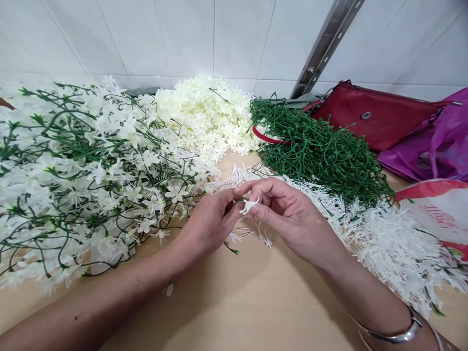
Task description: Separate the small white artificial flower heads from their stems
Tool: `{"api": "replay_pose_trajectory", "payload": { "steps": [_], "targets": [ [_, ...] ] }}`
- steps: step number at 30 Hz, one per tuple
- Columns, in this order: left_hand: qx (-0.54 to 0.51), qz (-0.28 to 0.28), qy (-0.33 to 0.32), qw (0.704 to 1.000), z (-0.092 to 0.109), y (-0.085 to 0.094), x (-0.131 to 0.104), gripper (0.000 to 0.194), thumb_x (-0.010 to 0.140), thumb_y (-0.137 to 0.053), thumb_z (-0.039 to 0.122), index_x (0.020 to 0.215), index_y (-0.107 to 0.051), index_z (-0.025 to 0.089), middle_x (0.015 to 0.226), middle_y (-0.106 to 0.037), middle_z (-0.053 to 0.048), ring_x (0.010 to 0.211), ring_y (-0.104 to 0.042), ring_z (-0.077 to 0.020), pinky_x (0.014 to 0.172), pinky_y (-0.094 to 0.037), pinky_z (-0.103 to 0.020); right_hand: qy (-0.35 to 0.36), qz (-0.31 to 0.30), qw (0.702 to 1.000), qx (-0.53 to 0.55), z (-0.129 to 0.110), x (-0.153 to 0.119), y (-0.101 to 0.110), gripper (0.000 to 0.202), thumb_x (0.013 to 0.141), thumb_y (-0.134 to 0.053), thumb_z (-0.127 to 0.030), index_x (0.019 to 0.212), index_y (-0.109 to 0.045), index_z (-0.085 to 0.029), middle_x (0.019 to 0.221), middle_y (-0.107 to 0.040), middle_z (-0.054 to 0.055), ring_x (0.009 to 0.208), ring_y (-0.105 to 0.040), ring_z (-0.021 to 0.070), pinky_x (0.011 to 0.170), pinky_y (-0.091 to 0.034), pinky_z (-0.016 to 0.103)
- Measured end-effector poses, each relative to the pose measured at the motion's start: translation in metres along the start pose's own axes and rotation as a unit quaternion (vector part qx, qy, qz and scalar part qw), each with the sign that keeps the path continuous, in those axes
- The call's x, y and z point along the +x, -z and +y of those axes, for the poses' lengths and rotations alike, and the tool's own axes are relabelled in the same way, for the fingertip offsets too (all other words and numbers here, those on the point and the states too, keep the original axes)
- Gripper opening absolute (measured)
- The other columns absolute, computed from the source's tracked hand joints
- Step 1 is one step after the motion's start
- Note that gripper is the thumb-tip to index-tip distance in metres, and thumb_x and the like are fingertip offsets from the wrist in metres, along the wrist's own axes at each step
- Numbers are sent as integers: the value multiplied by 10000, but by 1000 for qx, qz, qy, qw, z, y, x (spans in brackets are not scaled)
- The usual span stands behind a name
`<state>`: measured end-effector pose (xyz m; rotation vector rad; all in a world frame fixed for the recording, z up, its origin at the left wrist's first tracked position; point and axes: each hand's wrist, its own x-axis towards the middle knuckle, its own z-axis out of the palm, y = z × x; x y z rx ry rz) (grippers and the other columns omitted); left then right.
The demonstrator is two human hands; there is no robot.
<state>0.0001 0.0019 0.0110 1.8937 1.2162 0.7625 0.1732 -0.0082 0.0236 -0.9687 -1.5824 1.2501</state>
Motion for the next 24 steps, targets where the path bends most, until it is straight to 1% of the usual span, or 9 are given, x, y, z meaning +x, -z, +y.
{"api": "replay_pose_trajectory", "payload": {
  "steps": [2, 4, 6, 8, 10, 14, 17, 20, 24],
  "targets": [
    [26, 9, -6, 1000, 0, 0, 0, 208, 922, -523, 296, 751, -577, 190, 607, -492, 40, 574, -428, -125, 551, -289, -242, 2, 3, 1000, -7, 3, 1, 2, 143, 896, -698, -323, 831, -614, -228, 982, -719, 39, 850, -650, 161, 706, -541, 285],
    [42, 4, -17, 999, -1, 1, 1, 250, 919, -513, 279, 683, -499, 195, 590, -444, 48, 561, -392, -115, 543, -264, -245, 3, 9, 1000, -12, 6, 3, 4, 168, 883, -716, -354, 846, -619, -222, 871, -712, 23, 747, -633, 140, 663, -538, 271],
    [33, -11, -32, 999, -3, 2, 2, 255, 922, -507, 261, 677, -479, 197, 579, -399, 60, 550, -359, -107, 537, -247, -248, -1, 24, 1000, -9, 8, 6, 6, 221, 866, -737, -403, 851, -614, -220, 782, -691, 4, 688, -625, 132, 635, -534, 264],
    [11, -24, -40, 999, -3, 3, 3, 245, 932, -535, 296, 709, -512, 196, 572, -351, 73, 537, -329, -103, 525, -230, -250, -4, 45, 999, 3, 11, 8, 7, 273, 845, -757, -444, 842, -603, -218, 728, -669, -12, 670, -632, 128, 640, -535, 264],
    [-24, -36, -40, 998, -3, 4, 3, 233, 951, -548, 357, 788, -578, 193, 588, -364, 74, 545, -339, -105, 523, -242, -250, -3, 62, 998, 28, 14, 10, 9, 312, 818, -782, -468, 830, -598, -216, 701, -654, -26, 656, -631, 121, 653, -534, 262],
    [-106, -37, -37, 993, -3, 6, 4, 271, 989, -501, 400, 926, -663, 192, 682, -498, 38, 623, -409, -118, 577, -318, -245, -13, 68, 993, 96, 17, 13, 13, 372, 746, -840, -496, 813, -602, -218, 742, -680, -23, 681, -654, 126, 718, -555, 288],
    [-169, -29, -6, 985, -4, 6, 5, 285, 970, -528, 436, 923, -669, 193, 643, -450, 47, 596, -386, -116, 558, -309, -237, -24, 75, 992, 100, 15, 13, 19, 387, 710, -861, -513, 820, -637, -217, 811, -703, 0, 730, -661, 142, 757, -560, 313],
    [-202, -10, 8, 979, -5, 5, 6, 281, 932, -575, 449, 904, -680, 190, 632, -450, 44, 590, -397, -115, 554, -325, -229, -63, 52, 993, 89, 11, 12, 27, 401, 689, -869, -526, 800, -655, -205, 733, -662, -14, 669, -622, 133, 675, -527, 287],
    [-195, 2, 2, 981, -7, 4, 7, 271, 903, -602, 441, 863, -698, 190, 617, -469, 38, 586, -398, -118, 547, -340, -229, -105, -1, 991, 80, 9, 11, 31, 407, 709, -845, -554, 783, -648, -205, 684, -639, -23, 634, -597, 129, 619, -480, 272]
  ]
}}
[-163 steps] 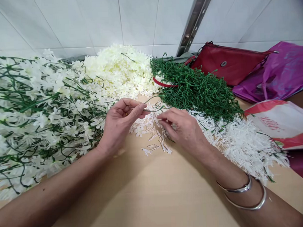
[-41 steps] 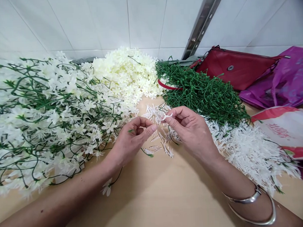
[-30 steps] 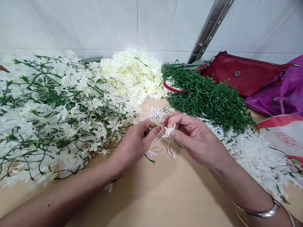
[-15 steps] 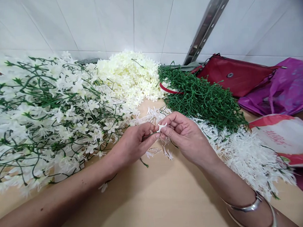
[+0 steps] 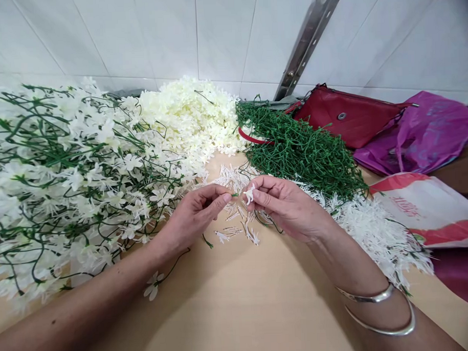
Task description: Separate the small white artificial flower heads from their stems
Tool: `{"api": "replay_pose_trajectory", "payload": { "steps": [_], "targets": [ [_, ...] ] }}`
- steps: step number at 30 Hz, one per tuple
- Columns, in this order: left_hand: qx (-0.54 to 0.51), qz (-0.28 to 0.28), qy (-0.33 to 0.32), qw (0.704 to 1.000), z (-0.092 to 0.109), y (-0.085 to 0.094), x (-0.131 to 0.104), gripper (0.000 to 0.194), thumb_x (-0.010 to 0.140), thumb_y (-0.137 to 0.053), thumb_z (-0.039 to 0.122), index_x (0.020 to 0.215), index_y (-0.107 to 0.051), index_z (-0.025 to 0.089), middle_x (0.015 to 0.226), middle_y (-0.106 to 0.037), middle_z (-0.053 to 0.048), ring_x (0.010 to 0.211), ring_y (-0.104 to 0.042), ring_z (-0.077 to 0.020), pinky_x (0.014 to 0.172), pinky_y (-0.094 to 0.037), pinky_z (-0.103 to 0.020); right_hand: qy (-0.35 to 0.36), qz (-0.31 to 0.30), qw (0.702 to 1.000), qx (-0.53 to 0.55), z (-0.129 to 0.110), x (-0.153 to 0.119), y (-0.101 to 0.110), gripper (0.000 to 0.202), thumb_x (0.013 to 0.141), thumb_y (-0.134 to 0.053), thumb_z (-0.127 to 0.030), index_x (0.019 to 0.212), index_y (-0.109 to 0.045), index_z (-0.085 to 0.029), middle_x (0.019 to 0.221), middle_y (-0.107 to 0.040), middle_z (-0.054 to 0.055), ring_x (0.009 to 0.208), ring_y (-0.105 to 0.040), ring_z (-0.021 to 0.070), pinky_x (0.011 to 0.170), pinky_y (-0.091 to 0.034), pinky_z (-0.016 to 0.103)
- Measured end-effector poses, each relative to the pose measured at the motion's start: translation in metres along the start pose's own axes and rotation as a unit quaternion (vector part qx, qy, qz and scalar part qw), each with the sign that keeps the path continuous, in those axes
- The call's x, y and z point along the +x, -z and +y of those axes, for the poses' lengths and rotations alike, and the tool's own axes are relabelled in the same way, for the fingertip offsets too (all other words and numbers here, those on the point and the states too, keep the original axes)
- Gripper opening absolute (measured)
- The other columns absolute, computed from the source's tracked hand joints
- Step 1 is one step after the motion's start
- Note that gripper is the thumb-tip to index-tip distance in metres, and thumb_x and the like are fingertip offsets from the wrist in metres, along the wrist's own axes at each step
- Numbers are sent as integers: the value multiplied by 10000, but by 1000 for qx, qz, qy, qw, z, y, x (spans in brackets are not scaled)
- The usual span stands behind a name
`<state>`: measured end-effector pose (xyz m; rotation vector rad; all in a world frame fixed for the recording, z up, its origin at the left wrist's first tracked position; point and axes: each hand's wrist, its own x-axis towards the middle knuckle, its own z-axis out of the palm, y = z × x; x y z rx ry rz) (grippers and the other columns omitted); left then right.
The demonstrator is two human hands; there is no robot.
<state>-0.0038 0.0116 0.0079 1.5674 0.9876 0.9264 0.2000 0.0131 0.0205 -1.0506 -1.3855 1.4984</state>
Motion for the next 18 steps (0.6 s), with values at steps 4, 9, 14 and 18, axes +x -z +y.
{"api": "replay_pose_trajectory", "payload": {
  "steps": [4, 9, 14, 18],
  "targets": [
    [10, -15, -13, 1000, -2, -1, -1, 257, 907, -593, 400, 846, -709, 179, 620, -505, 30, 597, -412, -119, 565, -366, -232, -14, -37, 999, 1, 2, 0, -1, 397, 730, -835, -554, 774, -653, -204, 704, -636, -22, 647, -598, 123, 609, -462, 258],
    [7, -20, -20, 1000, -4, -3, -1, 227, 916, -593, 353, 852, -710, 168, 687, -595, 7, 631, -463, -122, 618, -412, -245, -22, -60, 998, -11, 5, 1, 0, 361, 769, -817, -527, 802, -657, -205, 706, -640, -27, 633, -586, 115, 580, -439, 249],
    [32, -27, -31, 999, -12, -2, -1, 237, 936, -580, 355, 866, -702, 164, 744, -641, -11, 694, -528, -136, 640, -417, -248, -18, -58, 997, -50, 7, -1, -1, 304, 817, -791, -459, 796, -638, -198, 695, -644, -28, 626, -567, 109, 603, -437, 253],
    [74, -30, -58, 995, -19, -1, 0, 231, 961, -565, 327, 854, -687, 164, 768, -662, -9, 726, -568, -133, 690, -435, -243, -17, -48, 996, -69, 9, -1, -5, 297, 849, -752, -451, 806, -625, -186, 726, -628, -20, 672, -575, 115, 661, -455, 267]
  ]
}}
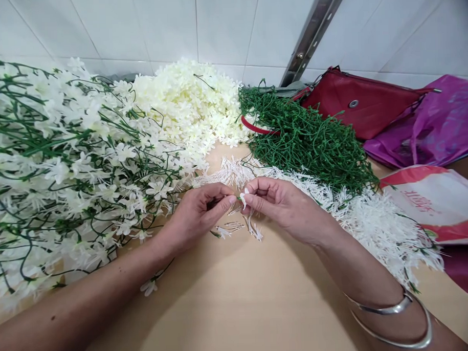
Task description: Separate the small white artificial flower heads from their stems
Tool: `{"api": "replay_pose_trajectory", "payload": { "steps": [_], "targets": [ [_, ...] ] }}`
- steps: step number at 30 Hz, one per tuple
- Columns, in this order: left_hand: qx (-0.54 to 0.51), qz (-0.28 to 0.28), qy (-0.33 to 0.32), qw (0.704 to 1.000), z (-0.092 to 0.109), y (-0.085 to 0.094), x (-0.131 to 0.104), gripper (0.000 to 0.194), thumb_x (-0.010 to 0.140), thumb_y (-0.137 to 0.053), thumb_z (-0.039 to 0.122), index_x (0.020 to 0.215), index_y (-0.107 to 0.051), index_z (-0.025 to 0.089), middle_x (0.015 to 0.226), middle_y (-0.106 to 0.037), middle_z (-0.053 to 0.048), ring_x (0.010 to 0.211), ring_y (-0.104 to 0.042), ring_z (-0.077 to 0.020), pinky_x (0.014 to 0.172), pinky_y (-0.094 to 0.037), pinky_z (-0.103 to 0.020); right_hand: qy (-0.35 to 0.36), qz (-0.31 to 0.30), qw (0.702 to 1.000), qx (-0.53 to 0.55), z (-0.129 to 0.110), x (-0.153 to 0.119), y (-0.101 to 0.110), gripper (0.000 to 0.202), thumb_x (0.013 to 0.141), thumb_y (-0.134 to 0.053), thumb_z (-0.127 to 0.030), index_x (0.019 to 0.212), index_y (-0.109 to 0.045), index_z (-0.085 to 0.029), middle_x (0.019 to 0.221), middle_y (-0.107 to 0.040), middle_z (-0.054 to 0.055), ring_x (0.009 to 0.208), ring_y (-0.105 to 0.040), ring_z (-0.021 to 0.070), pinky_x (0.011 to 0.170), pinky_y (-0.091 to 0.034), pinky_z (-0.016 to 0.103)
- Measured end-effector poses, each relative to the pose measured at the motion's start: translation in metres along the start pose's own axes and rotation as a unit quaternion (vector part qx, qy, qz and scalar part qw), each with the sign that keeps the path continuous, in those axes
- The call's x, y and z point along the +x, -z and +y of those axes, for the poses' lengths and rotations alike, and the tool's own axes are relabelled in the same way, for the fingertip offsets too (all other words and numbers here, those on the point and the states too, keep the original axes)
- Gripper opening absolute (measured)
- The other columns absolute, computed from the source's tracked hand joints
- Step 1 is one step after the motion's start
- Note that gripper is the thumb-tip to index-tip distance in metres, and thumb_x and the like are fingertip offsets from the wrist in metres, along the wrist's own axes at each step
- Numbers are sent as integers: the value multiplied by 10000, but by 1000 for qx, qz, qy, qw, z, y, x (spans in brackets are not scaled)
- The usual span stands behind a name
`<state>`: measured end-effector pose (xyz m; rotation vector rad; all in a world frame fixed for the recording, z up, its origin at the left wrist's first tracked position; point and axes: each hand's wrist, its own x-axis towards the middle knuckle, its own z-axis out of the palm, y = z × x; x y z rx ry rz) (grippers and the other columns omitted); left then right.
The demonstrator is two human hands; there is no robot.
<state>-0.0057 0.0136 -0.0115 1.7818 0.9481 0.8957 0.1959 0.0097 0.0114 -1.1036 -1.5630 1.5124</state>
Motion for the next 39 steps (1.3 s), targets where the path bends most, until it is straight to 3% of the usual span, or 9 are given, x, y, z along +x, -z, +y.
{"api": "replay_pose_trajectory", "payload": {
  "steps": [4, 8, 14, 22, 33, 39],
  "targets": [
    [29, 9, -42, 999, -3, -1, -1, 186, 965, -562, 253, 857, -685, 165, 777, -685, 3, 725, -589, -117, 700, -439, -225, -21, 1, 1000, 1, 1, 1, -3, 348, 807, -781, -483, 781, -597, -189, 714, -605, -19, 675, -561, 126, 646, -442, 272],
    [46, 9, -38, 998, -3, -2, -2, 197, 955, -545, 212, 816, -672, 155, 742, -676, 6, 687, -573, -110, 662, -421, -225, -52, -1, 999, 10, 1, 1, -8, 380, 771, -808, -501, 790, -589, -191, 713, -635, -9, 669, -565, 130, 618, -412, 268],
    [-46, 15, 1, 999, 3, -4, -1, 219, 954, -544, 268, 791, -635, 152, 607, -507, 48, 565, -442, -94, 553, -360, -225, -48, 41, 997, 52, 6, 3, -12, 410, 752, -818, -540, 810, -601, -197, 714, -649, -12, 632, -536, 119, 594, -378, 271],
    [-90, 4, -1, 996, 4, -4, -1, 223, 966, -535, 294, 808, -611, 157, 592, -440, 60, 547, -380, -95, 514, -309, -234, -100, 25, 979, 173, 1, 4, -2, 405, 630, -928, -478, 764, -673, -192, 780, -659, 4, 754, -593, 134, 723, -454, 271],
    [-83, 7, -13, 996, 6, -4, 0, 185, 951, -557, 245, 826, -668, 164, 669, -595, 22, 609, -507, -109, 653, -455, -249, -121, 14, 975, 185, 1, 3, -3, 396, 610, -947, -461, 718, -672, -197, 723, -613, -17, 742, -572, 127, 729, -448, 259],
    [-84, 12, -6, 996, 5, -4, 0, 195, 950, -553, 241, 803, -653, 159, 689, -616, 13, 615, -509, -103, 656, -469, -244, -108, 16, 973, 201, 4, 4, -8, 370, 645, -935, -426, 730, -661, -192, 761, -655, -9, 779, -622, 132, 819, -478, 283]
  ]
}}
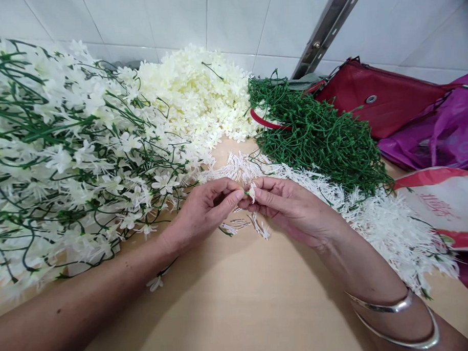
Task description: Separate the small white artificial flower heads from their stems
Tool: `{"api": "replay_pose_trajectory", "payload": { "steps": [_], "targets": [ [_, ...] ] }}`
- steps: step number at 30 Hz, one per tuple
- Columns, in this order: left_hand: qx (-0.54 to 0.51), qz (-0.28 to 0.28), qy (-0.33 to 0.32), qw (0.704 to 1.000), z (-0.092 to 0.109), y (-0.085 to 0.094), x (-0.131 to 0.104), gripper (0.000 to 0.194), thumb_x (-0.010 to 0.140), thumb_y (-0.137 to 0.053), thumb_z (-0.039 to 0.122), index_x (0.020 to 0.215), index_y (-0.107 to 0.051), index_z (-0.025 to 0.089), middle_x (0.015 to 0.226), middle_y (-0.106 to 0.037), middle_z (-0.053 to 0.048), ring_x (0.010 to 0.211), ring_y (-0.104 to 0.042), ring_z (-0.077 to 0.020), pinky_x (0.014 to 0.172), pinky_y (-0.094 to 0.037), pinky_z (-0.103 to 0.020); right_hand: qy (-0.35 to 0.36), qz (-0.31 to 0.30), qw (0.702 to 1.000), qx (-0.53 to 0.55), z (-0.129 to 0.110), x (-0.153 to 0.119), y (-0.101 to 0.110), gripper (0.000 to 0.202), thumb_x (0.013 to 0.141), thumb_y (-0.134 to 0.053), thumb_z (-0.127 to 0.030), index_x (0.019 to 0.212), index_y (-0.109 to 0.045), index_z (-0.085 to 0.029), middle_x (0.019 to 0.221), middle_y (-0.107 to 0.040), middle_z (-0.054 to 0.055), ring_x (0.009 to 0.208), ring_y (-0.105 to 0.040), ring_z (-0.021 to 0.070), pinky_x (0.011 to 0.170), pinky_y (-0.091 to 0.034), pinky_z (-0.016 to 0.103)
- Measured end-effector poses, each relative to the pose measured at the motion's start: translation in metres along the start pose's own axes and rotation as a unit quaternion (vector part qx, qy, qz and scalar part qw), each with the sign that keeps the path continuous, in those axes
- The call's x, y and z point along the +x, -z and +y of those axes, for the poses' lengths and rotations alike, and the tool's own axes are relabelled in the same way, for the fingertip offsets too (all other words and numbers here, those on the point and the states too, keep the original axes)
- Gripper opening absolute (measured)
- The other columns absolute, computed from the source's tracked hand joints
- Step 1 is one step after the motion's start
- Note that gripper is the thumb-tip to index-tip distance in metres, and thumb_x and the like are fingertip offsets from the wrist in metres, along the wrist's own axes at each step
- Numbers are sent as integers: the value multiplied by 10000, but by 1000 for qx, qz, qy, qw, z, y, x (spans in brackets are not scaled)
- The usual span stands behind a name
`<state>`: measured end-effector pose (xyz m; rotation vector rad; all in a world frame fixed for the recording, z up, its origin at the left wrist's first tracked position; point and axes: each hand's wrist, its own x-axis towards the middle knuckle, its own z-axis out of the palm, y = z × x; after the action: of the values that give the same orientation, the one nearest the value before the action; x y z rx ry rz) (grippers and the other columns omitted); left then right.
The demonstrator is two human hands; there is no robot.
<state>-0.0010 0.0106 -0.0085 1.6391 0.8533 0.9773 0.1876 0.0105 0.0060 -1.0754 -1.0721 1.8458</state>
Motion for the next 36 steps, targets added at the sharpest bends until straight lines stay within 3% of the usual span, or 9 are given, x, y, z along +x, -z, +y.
{"api": "replay_pose_trajectory", "payload": {
  "steps": [5, 13, 19, 29, 36],
  "targets": [
    [25, -1, -5, 1000, -3, 1, 0, 205, 955, -550, 258, 811, -652, 155, 706, -616, 12, 618, -498, -100, 647, -454, -242, 24, -6, 1000, 4, 5, 2, -4, 339, 697, -901, -437, 765, -665, -202, 756, -672, -11, 769, -643, 140, 853, -498, 315],
    [39, -8, -14, 999, -4, 4, 0, 228, 957, -543, 286, 795, -642, 161, 696, -595, 12, 618, -482, -109, 618, -426, -242, 24, 10, 998, 52, 11, 3, -4, 334, 660, -936, -383, 706, -658, -203, 719, -690, -36, 742, -651, 106, 806, -522, 267],
    [60, -21, -19, 998, -4, 7, 1, 248, 954, -535, 284, 753, -629, 173, 659, -563, 15, 627, -495, -122, 591, -407, -240, 0, 12, 999, 40, 9, 1, -3, 347, 639, -942, -410, 691, -671, -199, 735, -719, -12, 753, -668, 130, 834, -528, 302],
    [77, -38, -30, 996, 0, 8, 2, 268, 968, -520, 261, 737, -616, 166, 648, -543, 25, 606, -466, -109, 588, -382, -230, -20, 11, 998, 56, 6, 2, -4, 400, 559, -980, -391, 662, -654, -182, 656, -693, -42, 688, -644, 86, 745, -486, 238],
    [65, -37, -12, 997, -2, 7, 3, 265, 962, -521, 283, 736, -599, 168, 623, -487, 36, 592, -431, -107, 559, -355, -229, -41, 1, 997, 62, 4, 5, 1, 387, 587, -975, -331, 666, -624, -189, 675, -655, -53, 725, -651, 95, 827, -519, 269]
  ]
}}
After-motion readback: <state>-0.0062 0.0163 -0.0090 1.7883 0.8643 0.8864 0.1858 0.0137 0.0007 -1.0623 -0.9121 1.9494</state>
